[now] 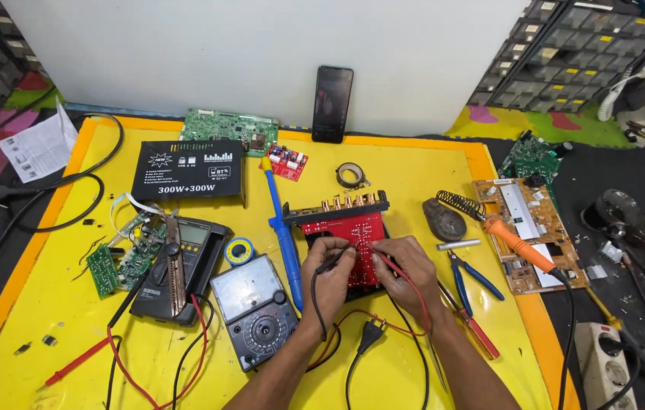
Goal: The person uses a multimeter to test a red circuit board, touching the probes to various points on the board's surface. The person holds the board steady with one hand while manipulating the multimeter probes with the other.
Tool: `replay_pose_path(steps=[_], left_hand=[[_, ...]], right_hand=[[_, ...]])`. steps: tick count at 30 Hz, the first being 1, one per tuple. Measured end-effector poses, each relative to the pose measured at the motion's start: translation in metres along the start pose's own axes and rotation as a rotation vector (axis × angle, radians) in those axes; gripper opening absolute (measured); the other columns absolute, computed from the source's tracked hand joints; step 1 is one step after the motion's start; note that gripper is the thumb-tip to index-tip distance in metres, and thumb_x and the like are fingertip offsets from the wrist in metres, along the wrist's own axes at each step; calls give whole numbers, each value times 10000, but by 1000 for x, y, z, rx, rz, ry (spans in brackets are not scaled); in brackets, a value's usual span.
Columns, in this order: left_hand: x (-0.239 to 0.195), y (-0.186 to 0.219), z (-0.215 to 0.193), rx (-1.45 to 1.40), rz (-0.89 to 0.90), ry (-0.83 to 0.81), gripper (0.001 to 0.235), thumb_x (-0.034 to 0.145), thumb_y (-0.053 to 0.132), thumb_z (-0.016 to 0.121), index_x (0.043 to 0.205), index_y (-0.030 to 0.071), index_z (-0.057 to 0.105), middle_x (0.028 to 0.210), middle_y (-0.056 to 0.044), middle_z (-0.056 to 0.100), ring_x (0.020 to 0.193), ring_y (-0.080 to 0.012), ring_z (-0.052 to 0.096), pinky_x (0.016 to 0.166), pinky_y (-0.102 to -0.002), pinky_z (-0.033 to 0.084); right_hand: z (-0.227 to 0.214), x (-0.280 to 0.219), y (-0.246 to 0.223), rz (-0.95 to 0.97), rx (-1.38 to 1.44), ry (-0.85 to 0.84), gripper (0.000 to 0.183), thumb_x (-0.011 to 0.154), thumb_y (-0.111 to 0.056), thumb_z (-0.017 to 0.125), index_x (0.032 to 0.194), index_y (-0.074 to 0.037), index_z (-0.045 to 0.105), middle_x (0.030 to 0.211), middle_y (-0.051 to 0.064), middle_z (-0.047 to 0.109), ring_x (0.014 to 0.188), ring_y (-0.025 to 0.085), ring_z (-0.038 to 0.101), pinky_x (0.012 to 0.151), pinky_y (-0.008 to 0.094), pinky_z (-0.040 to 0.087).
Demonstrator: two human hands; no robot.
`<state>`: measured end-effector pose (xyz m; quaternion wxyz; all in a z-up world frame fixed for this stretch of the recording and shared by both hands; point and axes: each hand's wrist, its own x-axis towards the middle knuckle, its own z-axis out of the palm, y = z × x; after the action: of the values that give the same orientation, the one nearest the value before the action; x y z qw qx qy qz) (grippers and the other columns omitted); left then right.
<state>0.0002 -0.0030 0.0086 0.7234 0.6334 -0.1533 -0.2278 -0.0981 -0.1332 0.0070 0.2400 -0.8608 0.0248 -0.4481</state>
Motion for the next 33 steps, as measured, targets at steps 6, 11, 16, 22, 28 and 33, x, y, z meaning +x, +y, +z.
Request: replay_pose_path(steps=[6, 11, 16, 22, 28, 33], left_hand=[[1, 2, -1, -12, -28, -34, 175, 879, 134, 706, 1025, 48, 744, 751, -107, 726, 728, -173, 624, 674, -336, 509], [2, 0, -3, -35, -18, -28, 163, 879, 135, 706, 1002, 37, 750, 723, -106, 713, 695, -173, 613, 655, -328, 503], [3, -4, -1, -35, -16, -15, 159, 871, 137, 712, 992, 45, 761, 710, -95, 710, 688, -163, 617, 647, -317, 503], [5, -14, 0, 12, 35, -38, 128, 901, 221, 685, 965, 116, 720, 868, -18, 726, 777, -110, 648, 655, -265, 534], [5, -14, 0, 11, 16, -34, 120, 898, 215, 686, 959, 116, 716, 862, -14, 716, 763, -107, 630, 636, -265, 518], [5, -13, 1, -10, -33, -43, 111, 906, 214, 683, 962, 121, 704, 833, -10, 698, 744, -100, 605, 631, -267, 501]], right_hand=[[1, -2, 2, -36, -57, -9, 145, 895, -48, 767, 1040, -50, 773, 949, 104, 780, 832, 298, 738, 700, 378, 620], [2, -1, 1, -82, -97, -11, 125, 883, -59, 775, 1008, -48, 778, 936, 96, 784, 816, 292, 748, 706, 371, 628], [0, -2, 4, -81, -84, -13, 130, 873, -37, 772, 1003, -40, 775, 938, 100, 784, 821, 300, 751, 709, 377, 631], [-3, -7, 12, -193, -181, -132, 201, 920, -35, 740, 1111, 1, 691, 1071, 132, 758, 914, 270, 718, 824, 362, 603], [-3, -7, 11, -178, -181, -134, 206, 922, -32, 742, 1120, 0, 691, 1073, 135, 756, 918, 270, 714, 822, 359, 604], [-3, -9, 14, -180, -196, -142, 225, 929, -62, 750, 1139, -6, 691, 1087, 138, 759, 935, 272, 729, 827, 371, 592]])
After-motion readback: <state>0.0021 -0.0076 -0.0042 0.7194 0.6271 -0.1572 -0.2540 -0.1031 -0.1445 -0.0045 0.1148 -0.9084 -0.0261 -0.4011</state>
